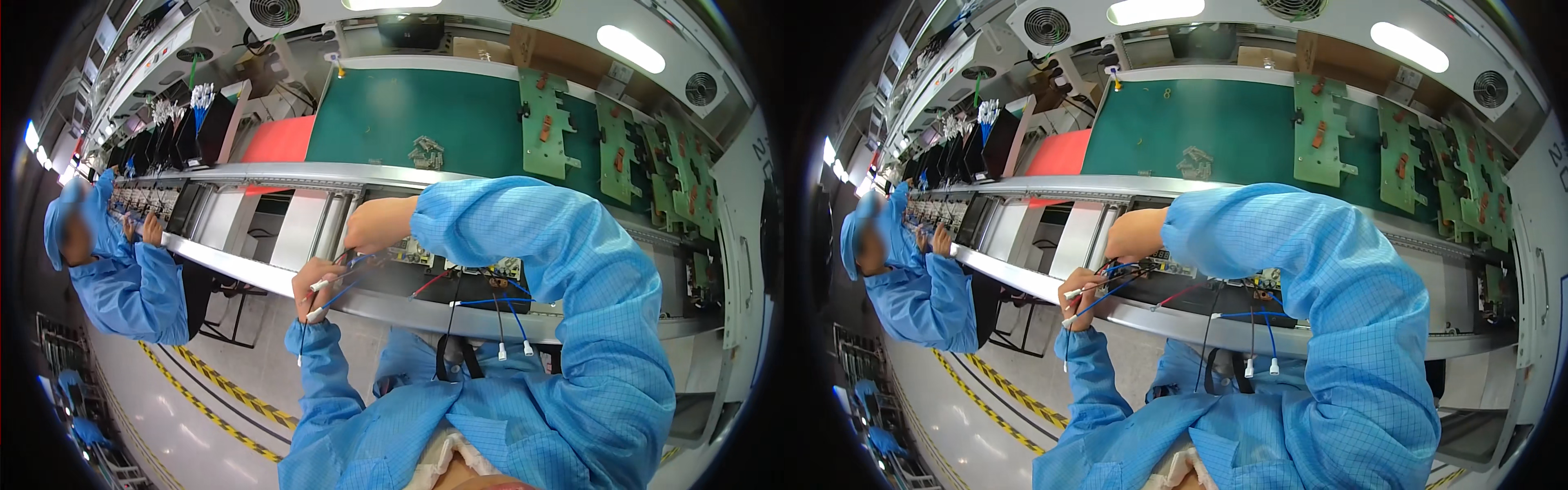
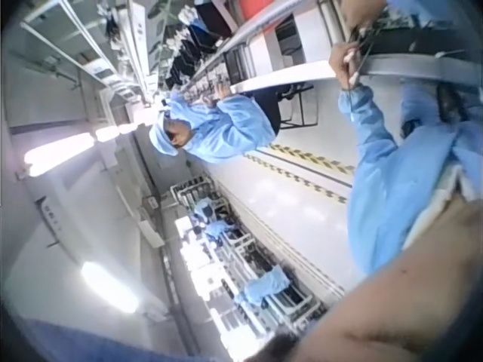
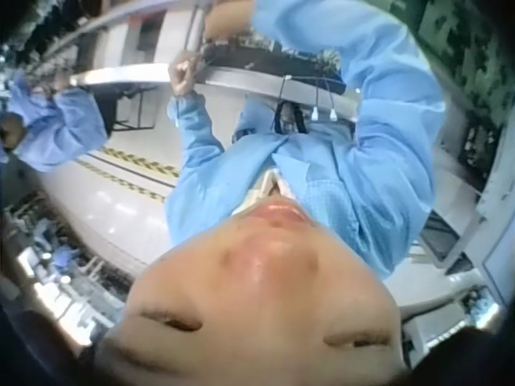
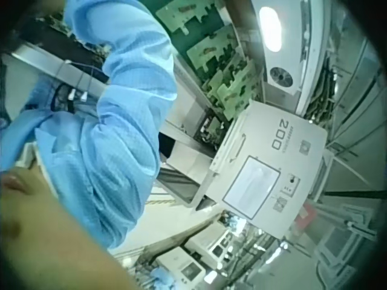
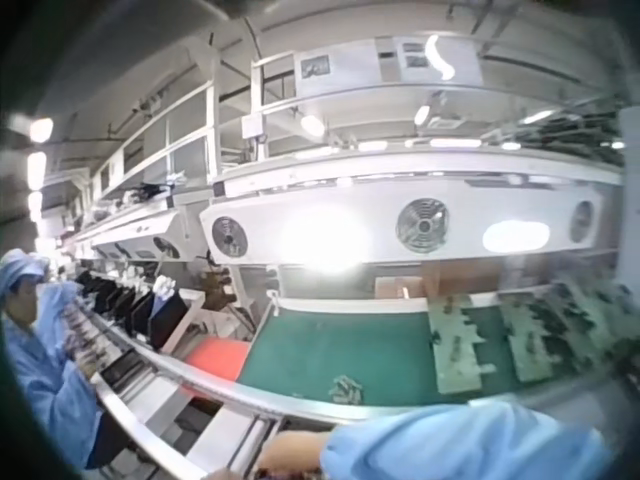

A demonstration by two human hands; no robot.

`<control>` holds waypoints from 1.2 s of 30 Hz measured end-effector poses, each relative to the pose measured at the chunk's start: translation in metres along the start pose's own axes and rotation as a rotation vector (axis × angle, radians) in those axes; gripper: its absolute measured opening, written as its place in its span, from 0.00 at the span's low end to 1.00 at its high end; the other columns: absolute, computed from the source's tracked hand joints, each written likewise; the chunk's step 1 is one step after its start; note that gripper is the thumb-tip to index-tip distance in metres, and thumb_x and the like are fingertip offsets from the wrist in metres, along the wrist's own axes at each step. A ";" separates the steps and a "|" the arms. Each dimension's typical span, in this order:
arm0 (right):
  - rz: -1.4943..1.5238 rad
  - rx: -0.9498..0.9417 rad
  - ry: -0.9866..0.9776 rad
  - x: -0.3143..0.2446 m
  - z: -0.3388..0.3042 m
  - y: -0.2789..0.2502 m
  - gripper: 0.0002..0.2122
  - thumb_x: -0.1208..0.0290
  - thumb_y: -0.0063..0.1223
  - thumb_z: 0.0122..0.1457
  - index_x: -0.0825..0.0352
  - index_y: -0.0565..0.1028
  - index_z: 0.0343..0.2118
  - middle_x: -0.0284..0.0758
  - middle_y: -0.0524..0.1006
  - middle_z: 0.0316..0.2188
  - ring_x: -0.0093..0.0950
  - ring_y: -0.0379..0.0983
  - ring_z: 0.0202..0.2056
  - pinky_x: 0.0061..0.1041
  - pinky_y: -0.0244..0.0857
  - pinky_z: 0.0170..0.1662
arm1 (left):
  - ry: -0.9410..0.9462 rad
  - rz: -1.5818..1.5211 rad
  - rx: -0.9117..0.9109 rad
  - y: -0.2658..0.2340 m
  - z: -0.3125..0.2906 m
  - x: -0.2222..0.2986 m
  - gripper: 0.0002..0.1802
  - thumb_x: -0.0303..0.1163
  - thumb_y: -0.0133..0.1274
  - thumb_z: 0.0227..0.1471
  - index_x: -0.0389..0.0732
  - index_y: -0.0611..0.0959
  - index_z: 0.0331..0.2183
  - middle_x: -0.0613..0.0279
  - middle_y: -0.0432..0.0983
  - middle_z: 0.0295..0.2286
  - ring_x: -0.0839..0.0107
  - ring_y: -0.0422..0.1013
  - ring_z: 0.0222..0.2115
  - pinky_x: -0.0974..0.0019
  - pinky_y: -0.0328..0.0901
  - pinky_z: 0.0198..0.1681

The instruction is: Assembling and wiring electronic circuit boards on a production line.

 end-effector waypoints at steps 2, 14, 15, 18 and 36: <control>-0.027 -0.035 -0.020 -0.001 -0.001 0.003 0.08 0.70 0.47 0.50 0.69 0.74 0.24 0.44 0.75 0.22 0.43 0.74 0.29 0.39 0.68 0.34 | 0.019 0.065 -0.005 0.004 -0.002 0.001 0.10 0.31 0.55 0.50 0.34 0.83 0.29 0.55 0.76 0.25 0.64 0.71 0.26 0.65 0.63 0.32; 0.127 -0.139 0.051 0.009 -0.011 -0.002 0.09 0.66 0.49 0.56 0.65 0.74 0.34 0.43 0.75 0.25 0.45 0.72 0.34 0.41 0.65 0.38 | 0.082 0.250 -0.012 0.008 -0.004 0.009 0.07 0.20 0.53 0.46 0.32 0.82 0.31 0.57 0.75 0.24 0.67 0.71 0.26 0.70 0.64 0.30; 0.149 -0.150 0.097 0.012 -0.017 -0.008 0.09 0.66 0.49 0.56 0.64 0.74 0.37 0.44 0.74 0.26 0.44 0.72 0.35 0.40 0.65 0.39 | 0.020 0.214 -0.019 0.008 -0.002 0.005 0.07 0.22 0.55 0.47 0.33 0.82 0.31 0.58 0.76 0.24 0.69 0.70 0.25 0.70 0.63 0.29; 0.183 -0.046 0.132 0.018 -0.039 -0.042 0.11 0.68 0.50 0.56 0.63 0.74 0.41 0.43 0.75 0.28 0.42 0.72 0.36 0.38 0.66 0.40 | -0.134 0.076 0.016 0.012 -0.002 -0.007 0.10 0.24 0.59 0.46 0.34 0.82 0.35 0.61 0.77 0.26 0.74 0.68 0.22 0.71 0.62 0.27; 0.297 -0.034 0.218 -0.029 -0.074 -0.038 0.19 0.64 0.58 0.52 0.57 0.71 0.48 0.31 0.71 0.20 0.34 0.70 0.23 0.32 0.63 0.29 | -0.025 0.542 0.367 0.005 -0.073 0.012 0.11 0.18 0.56 0.44 0.36 0.77 0.34 0.55 0.72 0.33 0.66 0.70 0.30 0.66 0.64 0.37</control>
Point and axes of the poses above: each hand's wrist, its own z-axis towards the middle knuckle, its own y-axis out of the palm, x = y × z, the point moved 9 cm from there along z, towards the middle knuckle
